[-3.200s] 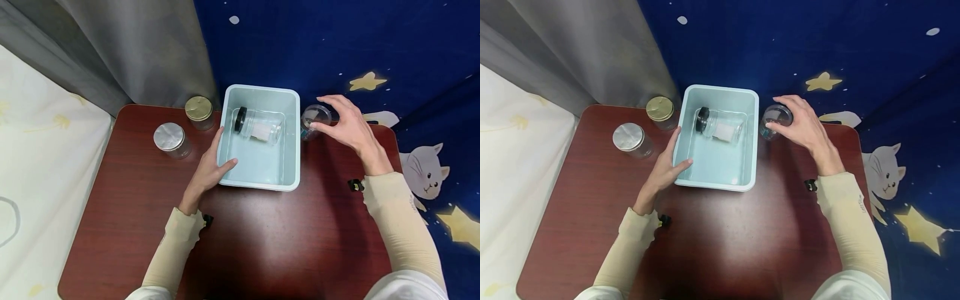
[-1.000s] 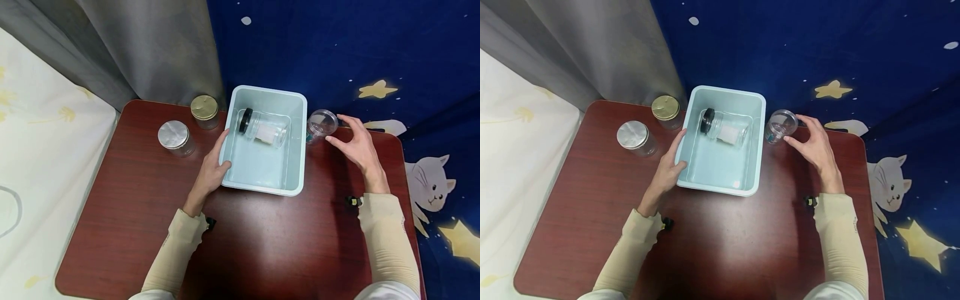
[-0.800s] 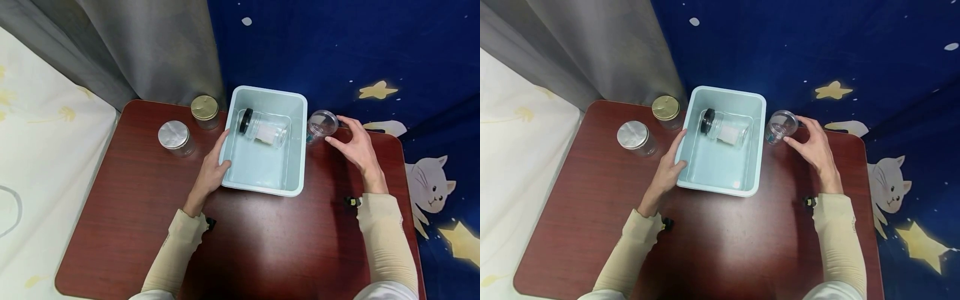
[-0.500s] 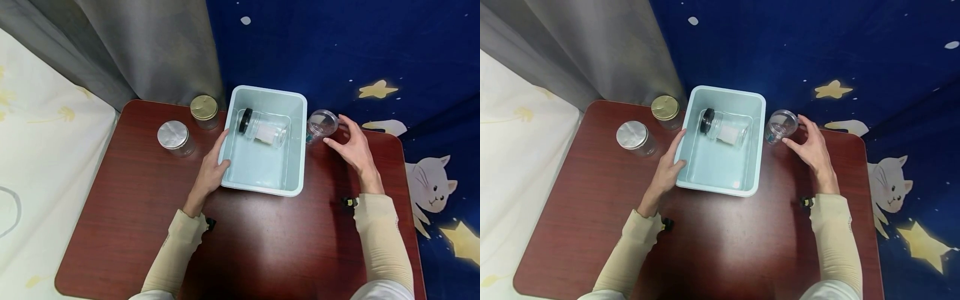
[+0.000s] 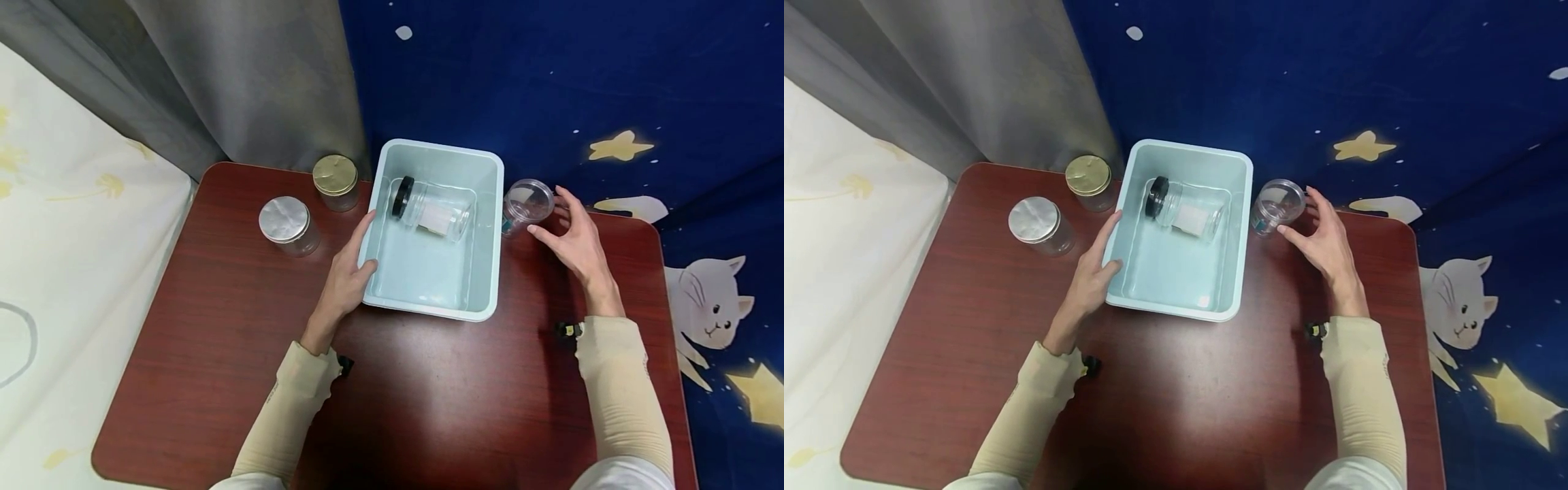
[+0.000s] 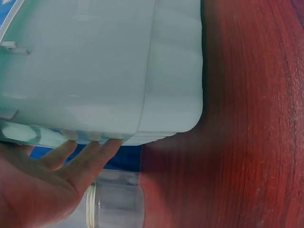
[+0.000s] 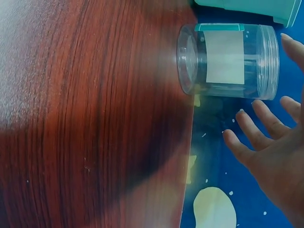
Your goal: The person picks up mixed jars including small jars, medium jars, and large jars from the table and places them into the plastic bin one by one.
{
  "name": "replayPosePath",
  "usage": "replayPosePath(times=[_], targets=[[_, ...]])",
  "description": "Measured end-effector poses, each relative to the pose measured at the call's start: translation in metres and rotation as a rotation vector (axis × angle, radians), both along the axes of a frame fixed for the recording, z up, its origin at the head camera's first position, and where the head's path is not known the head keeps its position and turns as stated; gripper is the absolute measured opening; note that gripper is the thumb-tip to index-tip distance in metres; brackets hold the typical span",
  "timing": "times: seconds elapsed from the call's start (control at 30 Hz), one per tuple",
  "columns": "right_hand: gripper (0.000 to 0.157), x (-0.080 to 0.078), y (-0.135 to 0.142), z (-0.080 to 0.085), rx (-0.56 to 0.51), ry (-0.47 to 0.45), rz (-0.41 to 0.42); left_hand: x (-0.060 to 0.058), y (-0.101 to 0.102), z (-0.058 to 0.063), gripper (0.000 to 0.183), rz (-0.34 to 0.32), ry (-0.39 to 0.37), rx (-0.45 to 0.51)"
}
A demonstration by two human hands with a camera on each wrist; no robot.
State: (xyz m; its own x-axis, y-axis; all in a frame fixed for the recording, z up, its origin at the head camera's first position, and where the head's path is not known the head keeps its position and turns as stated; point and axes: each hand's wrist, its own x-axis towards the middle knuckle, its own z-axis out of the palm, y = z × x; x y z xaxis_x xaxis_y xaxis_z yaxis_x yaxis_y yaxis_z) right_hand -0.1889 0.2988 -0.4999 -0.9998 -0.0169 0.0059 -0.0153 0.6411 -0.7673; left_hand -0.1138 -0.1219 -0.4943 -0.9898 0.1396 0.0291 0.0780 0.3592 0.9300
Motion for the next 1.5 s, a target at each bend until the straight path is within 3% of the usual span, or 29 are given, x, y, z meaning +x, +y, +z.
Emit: replayPosePath(times=[0.47, 1.5], targets=[[0.09, -0.008, -0.007, -0.009, -0.01, -0.031, -0.071, -0.001, 0.002, -0.001, 0.085, 0.012, 0.016, -0.024], [0.083, -0.015, -0.018, -0.027, -0.118, 0.0, -0.09, 0.0, -0.001, 0.0, 0.088, 0.0, 0.01, -0.017]])
